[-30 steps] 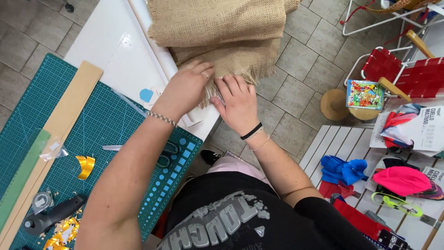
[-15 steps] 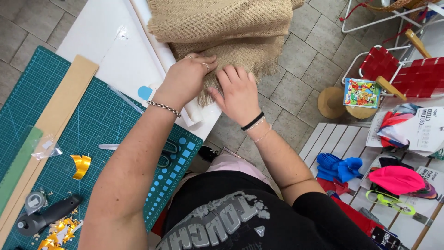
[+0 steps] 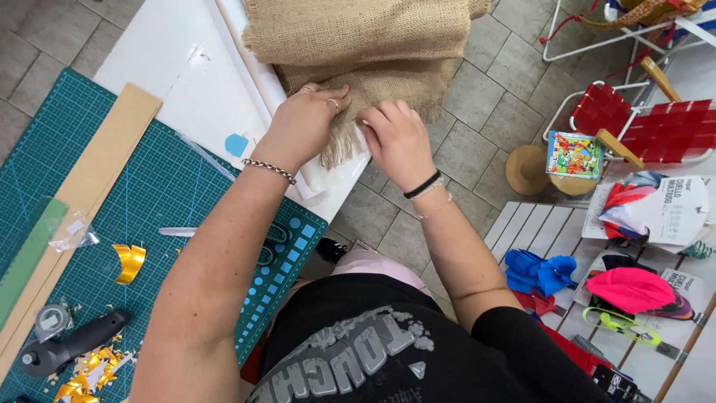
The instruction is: The person assembles craft tags by threading twine through pre-cut holes in cardboard shapes. They repeatedly pull twine from a burlap sack, thread it through the tags, and place the finished items on a cutting mat.
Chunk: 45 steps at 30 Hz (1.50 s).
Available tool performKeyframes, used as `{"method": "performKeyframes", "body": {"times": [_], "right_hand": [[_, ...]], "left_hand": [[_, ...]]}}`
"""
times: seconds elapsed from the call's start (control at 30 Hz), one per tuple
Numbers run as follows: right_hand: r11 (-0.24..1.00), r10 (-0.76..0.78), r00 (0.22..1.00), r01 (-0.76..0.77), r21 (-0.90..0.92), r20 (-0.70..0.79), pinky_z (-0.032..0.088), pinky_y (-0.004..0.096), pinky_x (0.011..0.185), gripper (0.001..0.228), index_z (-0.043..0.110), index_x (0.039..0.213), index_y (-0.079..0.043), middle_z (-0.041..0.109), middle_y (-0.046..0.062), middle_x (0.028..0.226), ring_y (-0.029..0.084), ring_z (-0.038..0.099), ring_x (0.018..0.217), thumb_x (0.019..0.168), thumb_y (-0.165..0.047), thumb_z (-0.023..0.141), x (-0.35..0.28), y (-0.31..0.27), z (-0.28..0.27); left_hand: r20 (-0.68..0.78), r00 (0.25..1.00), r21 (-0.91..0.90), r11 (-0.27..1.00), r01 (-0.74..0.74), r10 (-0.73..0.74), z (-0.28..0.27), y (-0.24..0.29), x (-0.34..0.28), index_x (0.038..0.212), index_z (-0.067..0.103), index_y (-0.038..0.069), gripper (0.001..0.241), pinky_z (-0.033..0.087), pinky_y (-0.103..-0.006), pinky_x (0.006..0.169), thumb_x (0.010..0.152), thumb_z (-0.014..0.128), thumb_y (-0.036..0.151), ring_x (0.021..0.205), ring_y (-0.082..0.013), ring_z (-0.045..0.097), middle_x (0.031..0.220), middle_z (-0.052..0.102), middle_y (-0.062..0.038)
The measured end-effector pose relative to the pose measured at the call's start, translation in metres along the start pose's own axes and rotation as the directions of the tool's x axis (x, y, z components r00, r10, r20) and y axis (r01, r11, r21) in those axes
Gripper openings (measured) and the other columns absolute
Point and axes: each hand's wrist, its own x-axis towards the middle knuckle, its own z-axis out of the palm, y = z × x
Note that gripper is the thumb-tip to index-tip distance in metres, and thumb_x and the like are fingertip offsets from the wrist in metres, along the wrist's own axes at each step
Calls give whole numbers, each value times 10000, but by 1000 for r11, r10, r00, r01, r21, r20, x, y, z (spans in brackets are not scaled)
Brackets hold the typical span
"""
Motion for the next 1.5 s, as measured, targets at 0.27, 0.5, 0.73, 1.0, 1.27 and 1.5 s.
{"method": "performKeyframes", "body": {"times": [0.27,0.5,0.73,1.0,1.27,1.5], "right_hand": [[996,-1,1000,-1,-85,-25,460,369,748,125,636,1077,-185,514,13,898,244,532,882,958,-212,609,-3,-4,2],[992,-3,1000,2,-126,-13,452,359,736,113,622,1057,-192,504,-2,888,230,532,880,946,-203,606,-2,-2,5],[999,-10,998,12,-31,55,455,378,745,40,588,893,-179,524,9,925,251,538,907,919,-183,619,-8,9,-2],[997,-75,997,76,25,-21,423,361,659,138,663,1101,-79,516,82,967,257,471,848,968,-109,640,-1,-6,-22],[973,-86,996,82,-213,-8,403,373,663,113,557,829,-85,505,58,908,267,467,823,895,-101,648,3,-3,4],[995,-93,988,96,-18,125,440,403,692,93,498,846,-45,514,101,1012,289,442,850,892,13,554,0,-8,-25]], "left_hand": [[-21,1000,4,1000,-8,9,2,3,-3,1203,729,211,459,531,-357,920,872,501,-8,1184,-251,600,1262,694,33],[-34,999,19,1000,-5,6,-1,5,-4,1195,734,223,449,524,-332,928,879,508,-3,1181,-233,602,1252,698,52],[-23,1000,5,1000,-12,12,-4,7,-3,1178,743,203,450,524,-344,931,877,498,-25,1175,-253,602,1236,706,33],[65,997,40,998,-44,41,-2,3,3,1306,685,148,579,537,-404,812,803,502,-70,1039,-311,592,1376,632,-17],[21,999,24,999,-33,32,9,-1,4,1276,700,136,463,533,-390,824,871,520,4,1083,-315,585,1359,643,-22],[1,1000,34,999,-29,29,11,-1,4,1266,704,161,542,539,-383,780,808,508,-52,1061,-294,597,1348,652,-15]]}}
